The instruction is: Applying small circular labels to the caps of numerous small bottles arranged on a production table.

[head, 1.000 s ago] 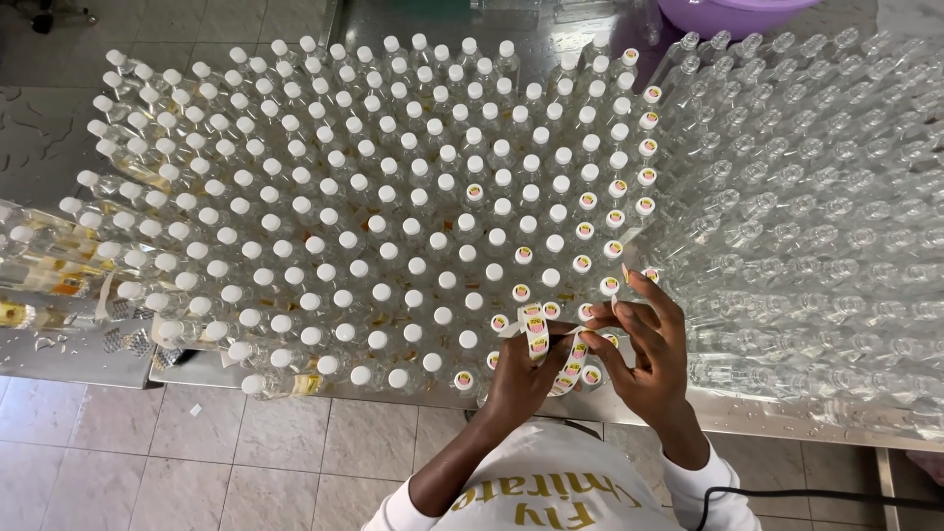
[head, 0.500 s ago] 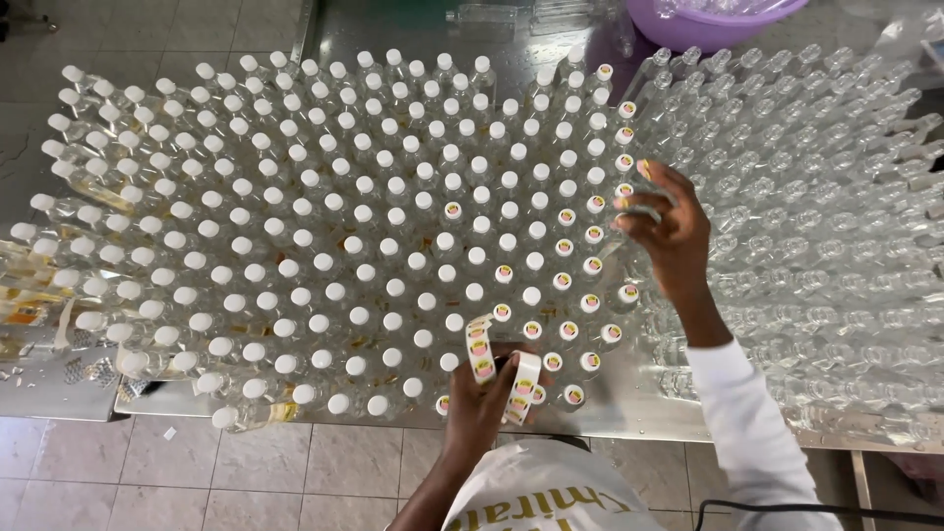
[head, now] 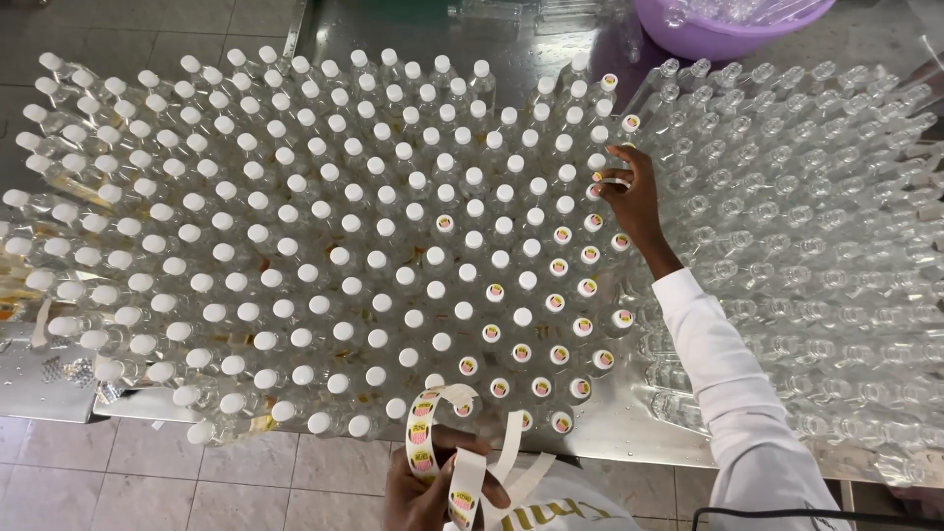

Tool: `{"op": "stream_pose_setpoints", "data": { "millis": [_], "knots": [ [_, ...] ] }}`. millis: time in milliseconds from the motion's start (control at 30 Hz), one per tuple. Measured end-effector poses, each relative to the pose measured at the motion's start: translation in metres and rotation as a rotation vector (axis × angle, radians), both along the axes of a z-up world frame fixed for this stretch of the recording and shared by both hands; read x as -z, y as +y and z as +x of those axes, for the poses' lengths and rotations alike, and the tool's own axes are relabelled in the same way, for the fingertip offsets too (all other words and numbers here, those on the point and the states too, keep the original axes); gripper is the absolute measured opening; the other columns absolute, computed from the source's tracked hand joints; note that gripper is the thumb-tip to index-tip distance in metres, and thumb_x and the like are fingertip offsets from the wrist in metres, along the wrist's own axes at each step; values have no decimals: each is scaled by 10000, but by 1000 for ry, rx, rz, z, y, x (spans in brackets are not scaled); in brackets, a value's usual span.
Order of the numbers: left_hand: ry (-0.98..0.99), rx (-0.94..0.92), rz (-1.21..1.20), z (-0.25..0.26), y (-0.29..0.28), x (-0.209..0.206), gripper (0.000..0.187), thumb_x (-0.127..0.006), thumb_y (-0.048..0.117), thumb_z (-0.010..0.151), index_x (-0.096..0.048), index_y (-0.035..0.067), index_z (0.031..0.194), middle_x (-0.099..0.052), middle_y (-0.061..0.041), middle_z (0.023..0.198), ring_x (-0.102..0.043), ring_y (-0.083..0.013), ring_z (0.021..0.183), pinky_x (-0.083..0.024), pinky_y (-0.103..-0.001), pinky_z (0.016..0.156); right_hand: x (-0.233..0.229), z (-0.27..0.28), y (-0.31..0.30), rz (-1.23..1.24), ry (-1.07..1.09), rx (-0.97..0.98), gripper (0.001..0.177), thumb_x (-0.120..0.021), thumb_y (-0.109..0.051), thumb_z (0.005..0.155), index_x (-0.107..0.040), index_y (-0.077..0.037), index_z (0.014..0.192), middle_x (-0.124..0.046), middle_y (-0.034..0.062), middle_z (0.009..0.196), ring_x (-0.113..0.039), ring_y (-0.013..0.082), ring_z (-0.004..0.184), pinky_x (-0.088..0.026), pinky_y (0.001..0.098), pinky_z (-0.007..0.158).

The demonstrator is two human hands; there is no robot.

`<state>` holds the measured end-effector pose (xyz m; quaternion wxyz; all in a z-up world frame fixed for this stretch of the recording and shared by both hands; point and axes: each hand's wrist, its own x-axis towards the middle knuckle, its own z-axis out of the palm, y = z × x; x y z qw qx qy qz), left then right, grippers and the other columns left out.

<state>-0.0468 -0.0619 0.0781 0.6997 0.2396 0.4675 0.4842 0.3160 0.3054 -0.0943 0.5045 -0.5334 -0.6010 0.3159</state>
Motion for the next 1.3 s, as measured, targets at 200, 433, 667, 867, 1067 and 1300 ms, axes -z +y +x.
{"op": "stream_pose_setpoints", "data": {
  "millis": [200,433,667,867,1067,1300],
  "knots": [
    [7,-65,36,3,1,-5,399,-699,256,982,-791,-131,954,-800,-333,552,-516,-236,287,-365,-318,309,16,3,4,158,-200,-52,576,-726,122,985,-600,-99,1502,-429,151,1537,-681,274,1150,-645,343,861],
    [-47,-144,152,-13,-3,17,437,-693,296,993,-772,-134,975,-775,-324,538,-463,-210,269,-314,-315,278,20,3,8,121,-55,15,608,-725,115,975,-585,-83,1532,-346,160,1615,-669,288,1200,-660,329,817],
    [-39,-120,204,-22,-2,32,396,-667,277,1026,-779,-102,1011,-793,-299,564,-493,-213,284,-377,-319,277,16,11,33,191,-40,74,566,-789,-13,1020,-555,-96,1528,-482,156,1561,-766,257,1106,-636,340,837],
    [-57,-150,296,-19,-4,39,448,-670,314,1050,-761,-124,1044,-794,-277,582,-502,-197,294,-383,-300,297,15,13,50,27,46,75,684,-768,80,948,-524,-121,1555,-573,163,1456,-742,223,1010,-666,332,850],
    [-43,-160,220,-17,-2,43,451,-683,300,1015,-755,-146,1016,-797,-294,586,-527,-230,270,-377,-317,258,24,16,57,30,-110,68,727,-809,64,961,-477,-108,1585,-580,140,1402,-756,212,993,-611,343,824],
    [-108,-109,210,-13,1,48,499,-694,355,1026,-742,-137,1091,-803,-308,635,-542,-228,318,-384,-318,289,25,21,66,95,-212,59,907,-824,148,941,-376,-151,1669,-476,179,1483,-716,245,1040,-626,351,819]
  ]
}}
